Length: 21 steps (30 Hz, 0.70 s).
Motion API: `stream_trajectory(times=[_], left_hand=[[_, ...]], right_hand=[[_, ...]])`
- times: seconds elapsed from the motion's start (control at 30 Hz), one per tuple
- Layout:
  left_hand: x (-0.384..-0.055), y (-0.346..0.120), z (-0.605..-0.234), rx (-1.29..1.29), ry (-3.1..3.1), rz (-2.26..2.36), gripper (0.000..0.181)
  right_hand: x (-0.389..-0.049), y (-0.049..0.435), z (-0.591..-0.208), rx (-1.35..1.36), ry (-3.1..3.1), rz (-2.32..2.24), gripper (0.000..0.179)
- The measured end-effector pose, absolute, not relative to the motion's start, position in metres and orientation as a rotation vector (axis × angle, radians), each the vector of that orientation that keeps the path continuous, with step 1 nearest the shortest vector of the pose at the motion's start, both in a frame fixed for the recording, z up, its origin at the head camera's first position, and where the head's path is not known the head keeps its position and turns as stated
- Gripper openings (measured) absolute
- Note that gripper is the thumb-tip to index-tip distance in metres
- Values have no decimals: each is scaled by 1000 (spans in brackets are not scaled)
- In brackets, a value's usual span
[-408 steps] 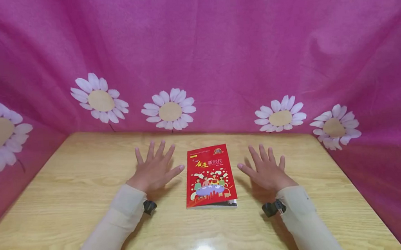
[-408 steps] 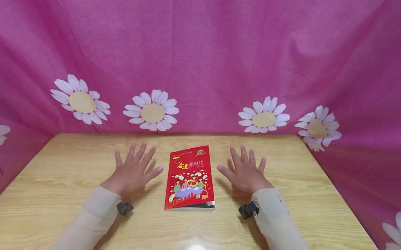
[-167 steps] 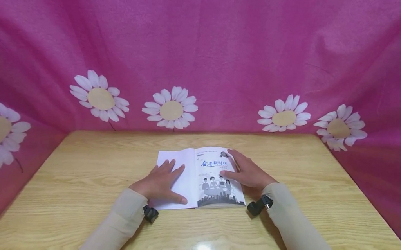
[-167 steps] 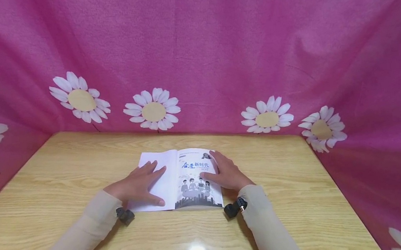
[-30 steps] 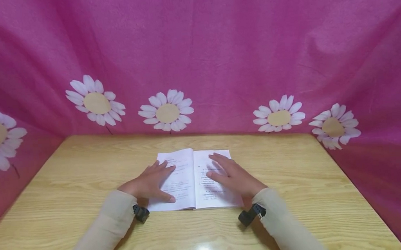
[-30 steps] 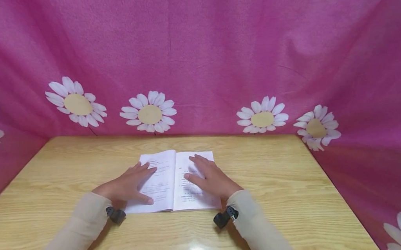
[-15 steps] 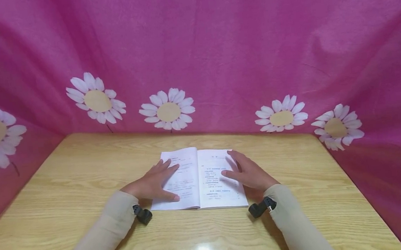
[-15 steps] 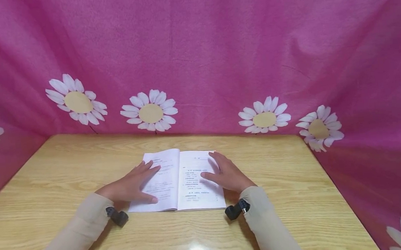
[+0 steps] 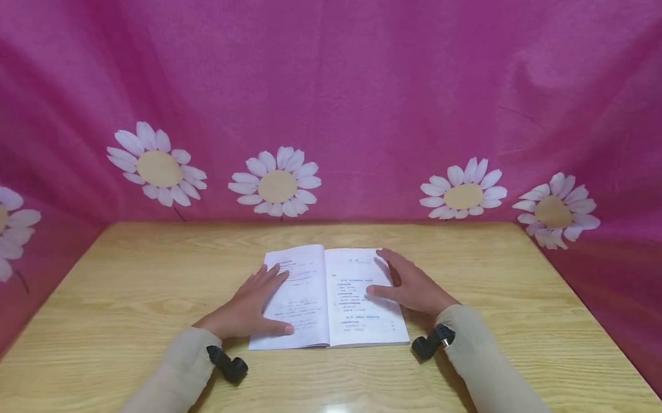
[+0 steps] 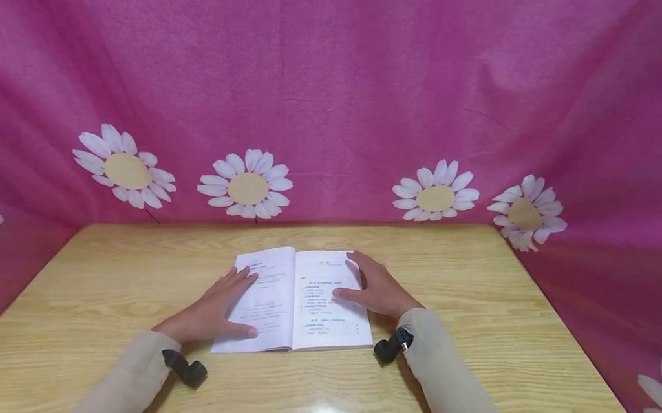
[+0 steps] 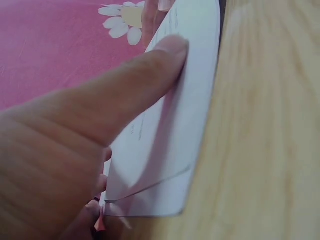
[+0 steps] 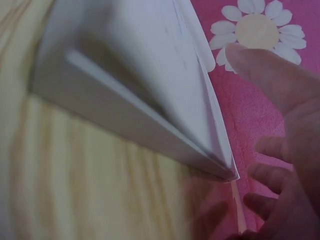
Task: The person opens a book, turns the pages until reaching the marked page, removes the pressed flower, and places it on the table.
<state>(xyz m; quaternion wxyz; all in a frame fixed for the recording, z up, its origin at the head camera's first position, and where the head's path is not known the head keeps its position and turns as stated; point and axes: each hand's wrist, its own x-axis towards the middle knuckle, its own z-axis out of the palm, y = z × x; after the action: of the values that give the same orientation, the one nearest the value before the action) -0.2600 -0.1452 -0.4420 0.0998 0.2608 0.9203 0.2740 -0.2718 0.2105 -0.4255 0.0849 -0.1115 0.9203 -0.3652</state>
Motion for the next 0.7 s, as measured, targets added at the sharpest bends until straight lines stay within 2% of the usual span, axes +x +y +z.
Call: stream_trajectory(times=[0.47, 0.7], left_hand=[[-254, -147, -444, 770, 2719, 796, 113], [-258, -147, -439, 803, 2692, 792, 111]], right_hand=[[-272, 208, -437, -410, 2795, -1026, 110], [-273, 210, -435, -425, 2831, -947, 107]])
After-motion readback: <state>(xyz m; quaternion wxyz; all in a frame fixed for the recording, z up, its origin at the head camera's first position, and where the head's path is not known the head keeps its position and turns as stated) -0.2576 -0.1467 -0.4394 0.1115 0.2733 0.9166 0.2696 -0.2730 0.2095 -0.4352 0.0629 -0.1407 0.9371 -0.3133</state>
